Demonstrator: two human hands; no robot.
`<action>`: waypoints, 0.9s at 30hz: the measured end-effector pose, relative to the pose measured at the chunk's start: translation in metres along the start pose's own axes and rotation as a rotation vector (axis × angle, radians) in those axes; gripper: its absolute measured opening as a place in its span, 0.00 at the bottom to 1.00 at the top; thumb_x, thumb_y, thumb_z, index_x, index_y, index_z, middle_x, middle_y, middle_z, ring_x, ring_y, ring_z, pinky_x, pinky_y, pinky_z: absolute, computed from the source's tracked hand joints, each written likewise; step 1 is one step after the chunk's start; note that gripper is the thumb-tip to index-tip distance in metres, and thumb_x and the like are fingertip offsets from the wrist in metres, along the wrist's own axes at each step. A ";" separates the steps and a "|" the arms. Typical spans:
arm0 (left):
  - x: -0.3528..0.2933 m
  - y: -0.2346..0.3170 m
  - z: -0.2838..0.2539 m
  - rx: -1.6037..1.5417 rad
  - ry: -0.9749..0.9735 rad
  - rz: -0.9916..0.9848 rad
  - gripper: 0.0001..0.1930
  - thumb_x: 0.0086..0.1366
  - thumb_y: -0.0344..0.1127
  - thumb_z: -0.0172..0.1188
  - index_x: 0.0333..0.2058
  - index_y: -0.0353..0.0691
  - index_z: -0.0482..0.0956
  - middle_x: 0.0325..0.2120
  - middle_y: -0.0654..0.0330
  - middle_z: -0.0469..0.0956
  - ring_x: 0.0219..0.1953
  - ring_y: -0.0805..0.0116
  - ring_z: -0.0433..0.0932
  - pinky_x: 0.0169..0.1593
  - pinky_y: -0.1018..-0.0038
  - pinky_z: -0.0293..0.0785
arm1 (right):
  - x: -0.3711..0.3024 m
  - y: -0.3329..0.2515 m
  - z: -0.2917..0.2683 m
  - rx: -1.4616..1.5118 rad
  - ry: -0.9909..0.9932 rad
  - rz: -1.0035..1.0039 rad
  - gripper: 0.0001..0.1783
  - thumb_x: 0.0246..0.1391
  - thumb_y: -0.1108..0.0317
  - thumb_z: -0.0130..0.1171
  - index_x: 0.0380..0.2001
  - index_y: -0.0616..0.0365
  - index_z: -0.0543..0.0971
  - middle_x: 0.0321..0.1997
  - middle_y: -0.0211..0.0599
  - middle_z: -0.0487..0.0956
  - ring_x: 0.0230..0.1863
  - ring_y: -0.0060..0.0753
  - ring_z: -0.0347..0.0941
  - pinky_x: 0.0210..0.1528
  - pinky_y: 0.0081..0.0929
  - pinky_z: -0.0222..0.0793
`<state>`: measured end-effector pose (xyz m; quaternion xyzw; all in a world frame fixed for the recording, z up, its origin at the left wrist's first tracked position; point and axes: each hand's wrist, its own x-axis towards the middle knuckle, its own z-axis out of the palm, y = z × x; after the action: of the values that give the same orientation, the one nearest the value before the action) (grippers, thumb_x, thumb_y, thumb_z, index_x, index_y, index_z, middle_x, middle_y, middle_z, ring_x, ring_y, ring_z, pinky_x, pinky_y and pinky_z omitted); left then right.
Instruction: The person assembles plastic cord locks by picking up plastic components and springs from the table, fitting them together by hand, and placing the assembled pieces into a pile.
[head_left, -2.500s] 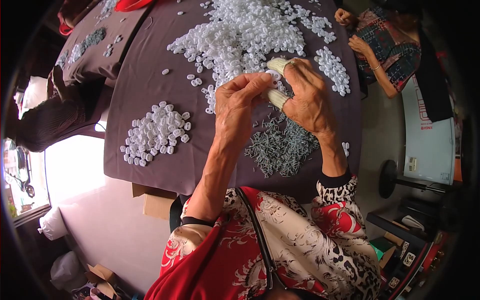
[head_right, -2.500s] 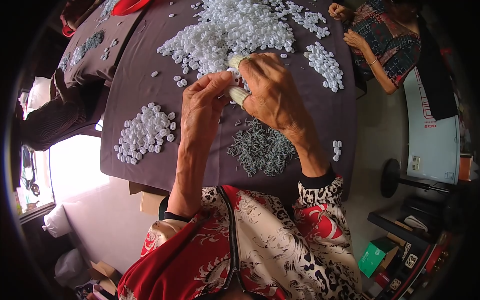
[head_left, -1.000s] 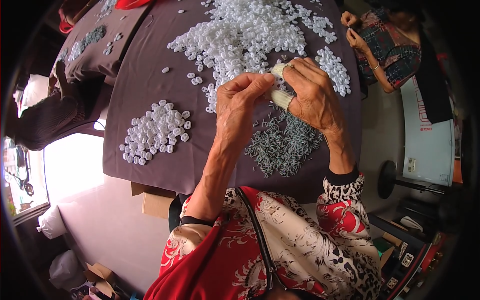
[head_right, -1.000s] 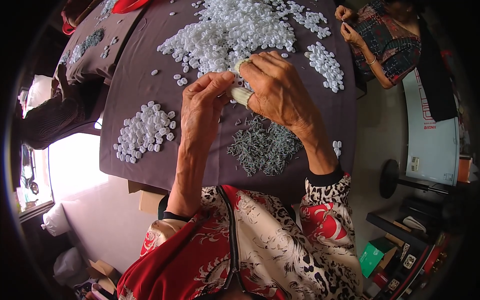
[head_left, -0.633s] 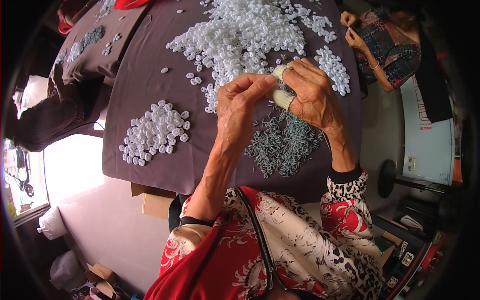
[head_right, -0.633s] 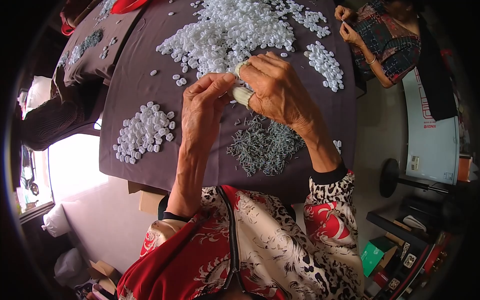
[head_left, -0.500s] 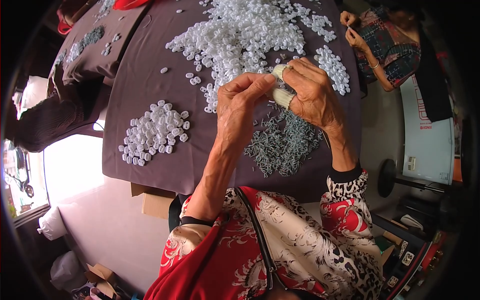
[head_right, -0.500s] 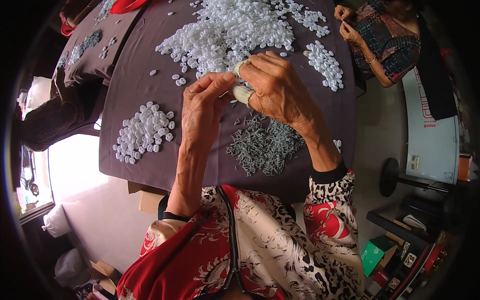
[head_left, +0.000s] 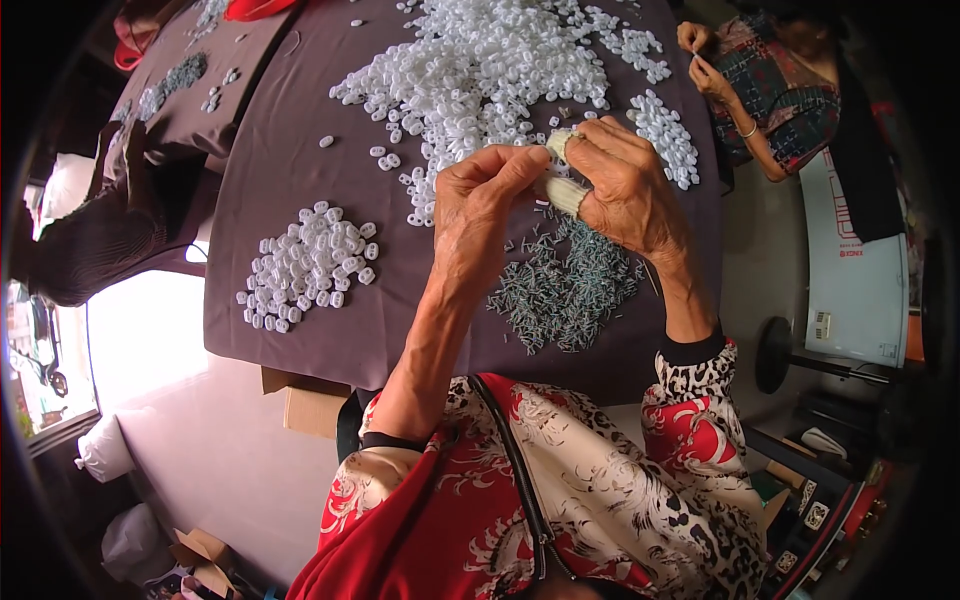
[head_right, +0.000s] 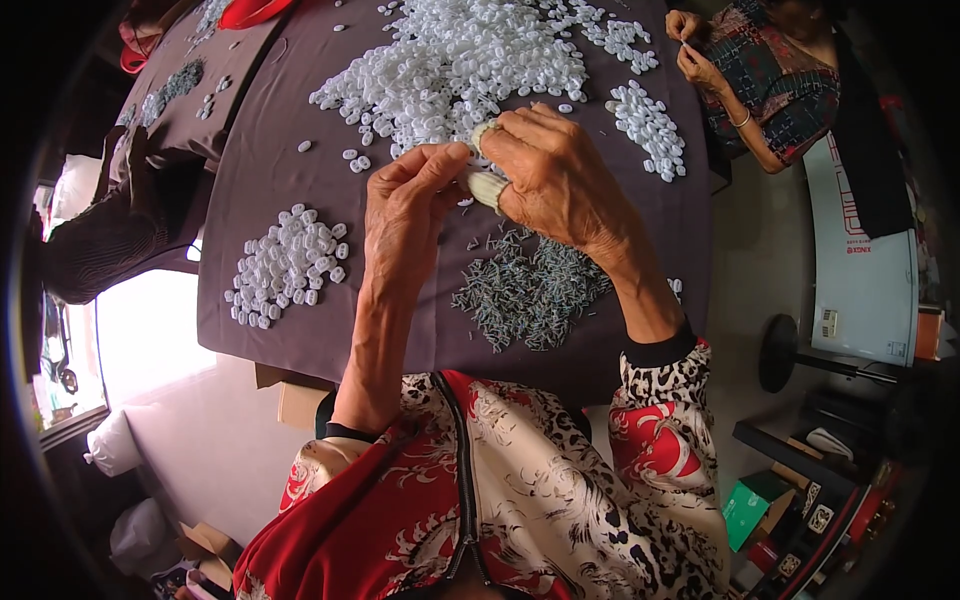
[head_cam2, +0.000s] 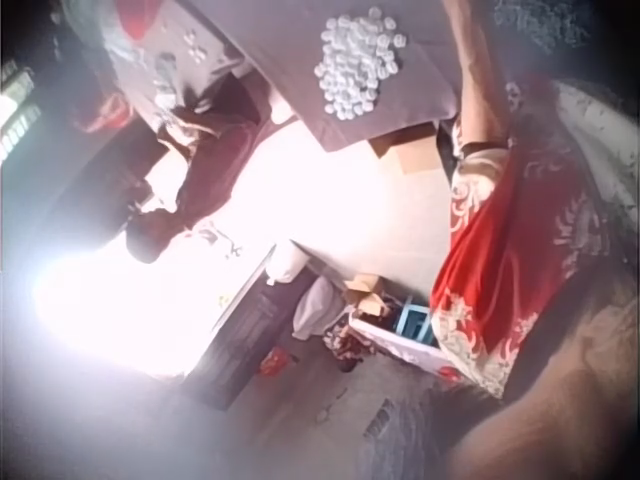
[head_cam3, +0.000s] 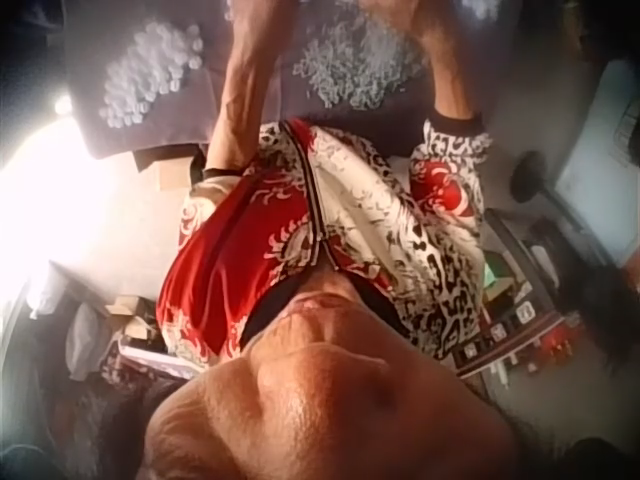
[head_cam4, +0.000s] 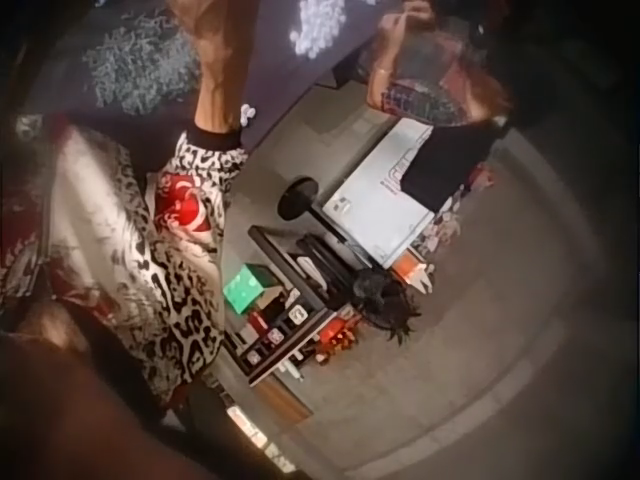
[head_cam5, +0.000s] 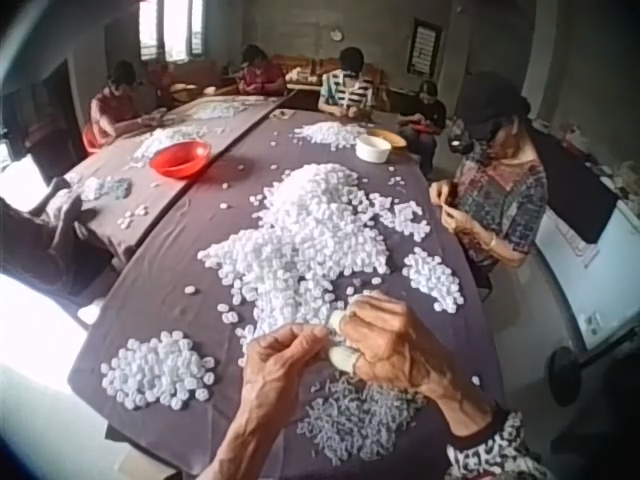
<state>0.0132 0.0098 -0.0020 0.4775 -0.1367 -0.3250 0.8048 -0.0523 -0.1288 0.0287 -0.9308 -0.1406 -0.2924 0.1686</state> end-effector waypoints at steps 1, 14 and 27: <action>0.000 -0.001 0.000 0.012 0.006 0.000 0.10 0.55 0.35 0.58 0.28 0.31 0.77 0.22 0.60 0.76 0.26 0.75 0.73 0.35 0.80 0.69 | -0.001 0.000 0.000 0.021 -0.003 0.009 0.11 0.30 0.74 0.59 0.21 0.66 0.69 0.21 0.43 0.67 0.25 0.46 0.66 0.28 0.35 0.63; 0.000 -0.005 0.001 0.010 0.019 0.010 0.10 0.55 0.34 0.59 0.29 0.30 0.77 0.22 0.60 0.76 0.25 0.75 0.73 0.34 0.80 0.70 | -0.005 0.004 0.001 0.022 -0.043 0.006 0.09 0.30 0.76 0.57 0.20 0.67 0.70 0.21 0.44 0.69 0.24 0.46 0.65 0.28 0.34 0.63; -0.001 -0.010 -0.001 0.074 0.018 0.037 0.10 0.55 0.34 0.58 0.28 0.31 0.78 0.21 0.61 0.76 0.25 0.77 0.72 0.34 0.82 0.68 | -0.005 0.008 0.001 0.001 -0.041 -0.047 0.08 0.28 0.77 0.56 0.18 0.64 0.68 0.17 0.39 0.66 0.21 0.40 0.64 0.24 0.32 0.61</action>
<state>0.0091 0.0075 -0.0114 0.5073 -0.1500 -0.3004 0.7936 -0.0529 -0.1363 0.0230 -0.9329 -0.1662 -0.2771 0.1591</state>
